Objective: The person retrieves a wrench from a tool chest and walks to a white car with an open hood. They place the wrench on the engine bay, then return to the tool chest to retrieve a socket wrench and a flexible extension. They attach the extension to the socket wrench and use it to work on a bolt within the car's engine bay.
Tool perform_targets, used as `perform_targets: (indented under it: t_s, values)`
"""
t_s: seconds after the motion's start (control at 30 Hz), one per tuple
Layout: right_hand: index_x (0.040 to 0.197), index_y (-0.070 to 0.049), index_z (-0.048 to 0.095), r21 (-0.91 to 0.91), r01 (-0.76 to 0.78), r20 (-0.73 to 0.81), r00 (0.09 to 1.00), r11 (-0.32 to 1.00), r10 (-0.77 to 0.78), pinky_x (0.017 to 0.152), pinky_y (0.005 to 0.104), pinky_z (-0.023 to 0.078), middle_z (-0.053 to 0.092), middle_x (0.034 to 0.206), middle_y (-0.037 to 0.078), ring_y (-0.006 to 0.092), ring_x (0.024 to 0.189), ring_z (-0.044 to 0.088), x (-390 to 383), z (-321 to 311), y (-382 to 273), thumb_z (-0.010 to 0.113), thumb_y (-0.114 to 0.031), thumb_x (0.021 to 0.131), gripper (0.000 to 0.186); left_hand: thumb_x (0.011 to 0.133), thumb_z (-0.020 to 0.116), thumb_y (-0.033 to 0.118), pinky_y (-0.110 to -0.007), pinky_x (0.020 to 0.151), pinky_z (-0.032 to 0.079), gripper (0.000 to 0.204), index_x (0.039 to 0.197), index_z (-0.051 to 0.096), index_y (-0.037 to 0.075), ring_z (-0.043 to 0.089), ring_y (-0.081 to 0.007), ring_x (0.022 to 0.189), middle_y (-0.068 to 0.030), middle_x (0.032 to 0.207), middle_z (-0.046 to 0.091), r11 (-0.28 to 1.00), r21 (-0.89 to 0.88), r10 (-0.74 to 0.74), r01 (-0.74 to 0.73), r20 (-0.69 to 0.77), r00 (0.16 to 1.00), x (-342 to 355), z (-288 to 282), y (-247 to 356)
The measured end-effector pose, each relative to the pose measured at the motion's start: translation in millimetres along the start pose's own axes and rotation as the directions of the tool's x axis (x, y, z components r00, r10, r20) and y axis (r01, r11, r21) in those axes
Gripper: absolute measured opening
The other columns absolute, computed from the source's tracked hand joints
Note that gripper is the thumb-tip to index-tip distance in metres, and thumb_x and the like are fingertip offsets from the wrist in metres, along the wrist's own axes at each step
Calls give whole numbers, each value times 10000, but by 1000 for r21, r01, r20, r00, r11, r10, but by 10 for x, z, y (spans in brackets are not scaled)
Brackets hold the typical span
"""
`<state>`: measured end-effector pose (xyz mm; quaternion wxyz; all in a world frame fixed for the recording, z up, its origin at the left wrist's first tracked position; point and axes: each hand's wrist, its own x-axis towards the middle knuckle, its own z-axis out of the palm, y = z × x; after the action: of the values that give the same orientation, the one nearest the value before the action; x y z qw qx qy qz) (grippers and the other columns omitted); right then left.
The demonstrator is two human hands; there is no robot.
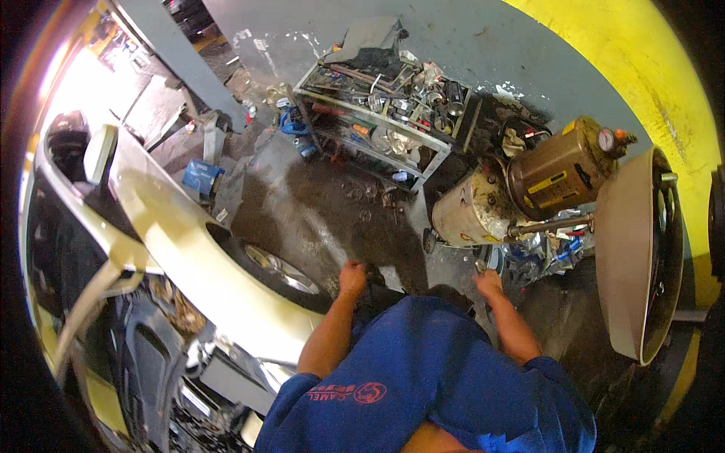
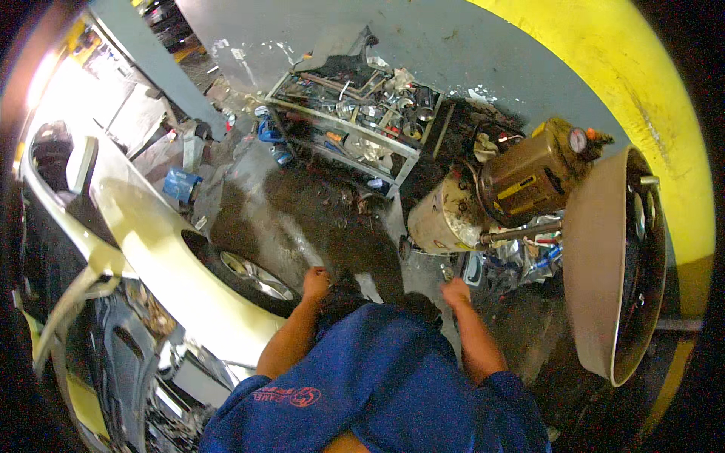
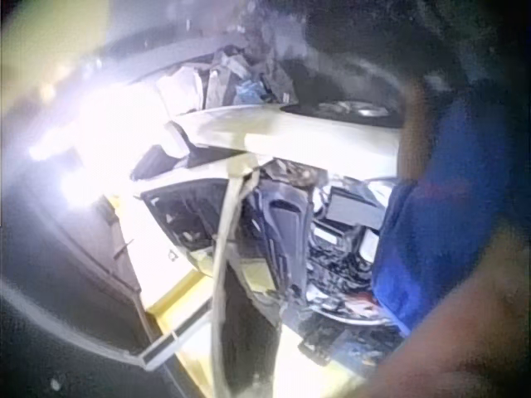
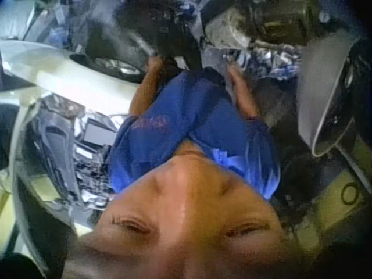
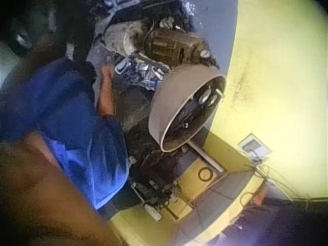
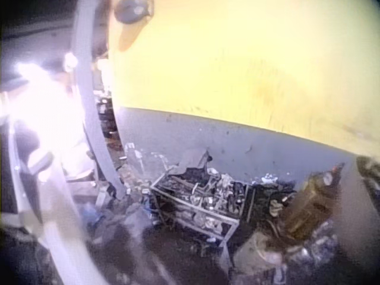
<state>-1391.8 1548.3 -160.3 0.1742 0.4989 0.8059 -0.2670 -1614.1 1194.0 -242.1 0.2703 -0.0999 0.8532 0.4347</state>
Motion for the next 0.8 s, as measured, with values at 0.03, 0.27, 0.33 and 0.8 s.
perform_targets:
  t_s: [0.03,0.27,0.33,0.8]
  values:
    - [1014,59,682,-36,9,-14,1000,999,-10,854,512,523,676,1041,304,466,1015,651,74,-42,-296,712,-359,790,476,873,576,225,-443,860,518,312,1073,682,11,677,-371,983,-230,1004,706,1000,3,6,-6,-3,1000,365,-96,-3]
    - [1068,-15,671,-97,-12,-40,999,995,8,845,529,517,680,1028,264,455,978,648,393,-43,-1283,659,-332,857,382,884,580,174,-403,745,524,274,1084,657,5,667,-300,805,-190,961,698,973,-230,6,2,32,999,1776,-906,471]
    - [1088,-30,665,-129,27,-66,997,991,-36,837,530,520,677,1034,255,450,970,649,703,-144,-1591,659,-304,860,356,889,584,175,-401,748,521,251,1056,654,2,664,-297,801,-183,956,697,998,-13,65,-64,62,996,2125,-1083,346]
    - [1269,-104,594,-392,383,-152,870,837,-469,655,470,566,595,1176,142,354,811,687,2645,-1006,-3910,659,-109,806,468,958,513,335,-471,816,488,386,1103,608,-10,644,-396,941,-220,1066,674,849,451,-353,275,97,931,3241,-2255,258]
